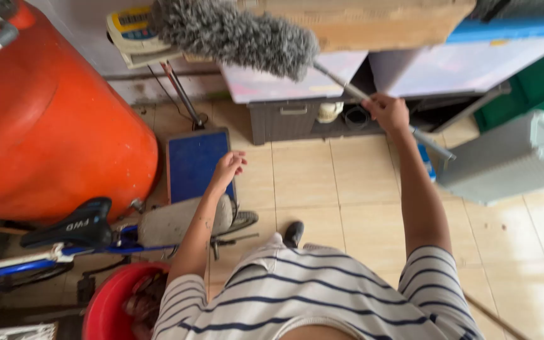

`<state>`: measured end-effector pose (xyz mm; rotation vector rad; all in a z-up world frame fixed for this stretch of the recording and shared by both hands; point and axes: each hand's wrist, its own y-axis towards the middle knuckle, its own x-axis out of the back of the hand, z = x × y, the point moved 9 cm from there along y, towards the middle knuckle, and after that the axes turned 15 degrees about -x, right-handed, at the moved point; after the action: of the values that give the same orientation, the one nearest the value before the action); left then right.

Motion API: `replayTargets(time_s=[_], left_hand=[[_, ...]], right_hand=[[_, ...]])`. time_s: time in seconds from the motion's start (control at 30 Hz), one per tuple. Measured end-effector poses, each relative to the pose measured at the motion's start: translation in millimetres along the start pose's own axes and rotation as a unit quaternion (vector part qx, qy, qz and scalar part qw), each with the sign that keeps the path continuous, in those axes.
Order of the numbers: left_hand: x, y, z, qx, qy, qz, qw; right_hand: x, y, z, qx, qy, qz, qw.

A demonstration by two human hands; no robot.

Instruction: The person uses a long-handled duster to wipe dust from stacked storage bins, a cardboard box, and a blue platform scale in a cluttered garage. The person moves around the area to reach different surfaces and continues dusting along the floor and nearby shelving.

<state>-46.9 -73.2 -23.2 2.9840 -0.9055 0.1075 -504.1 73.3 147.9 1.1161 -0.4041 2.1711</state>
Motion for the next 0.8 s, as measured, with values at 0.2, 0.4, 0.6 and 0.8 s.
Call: replayTargets(time_s=[0.2,0.4,0.6,0.8], left_hand=[[-10.9,37.3,5.5,0.005,0.005,-0.023,1.0],[-19.2,67.8,6.9,0.002,-0.003,-0.048,0.999],[-15.9,83.0,14.9,-0.002,-0.006,-0.074,0.997],[-6.6,83.5,17.7,0.01,0.003,-0.1,0.995]], right_hand=[[-35.5,60.2,-37.7,-0.028,0.018,0.076,0.997],[-67.9,92.1,-87.7,-0.042,0.02,0.149,0.988],[-65.8,105.1,-112.4,-0.062,-0.055,0.183,0.98],[-64.8,106.5,-83.6,-0.055,-0.206,0.178,0.961]])
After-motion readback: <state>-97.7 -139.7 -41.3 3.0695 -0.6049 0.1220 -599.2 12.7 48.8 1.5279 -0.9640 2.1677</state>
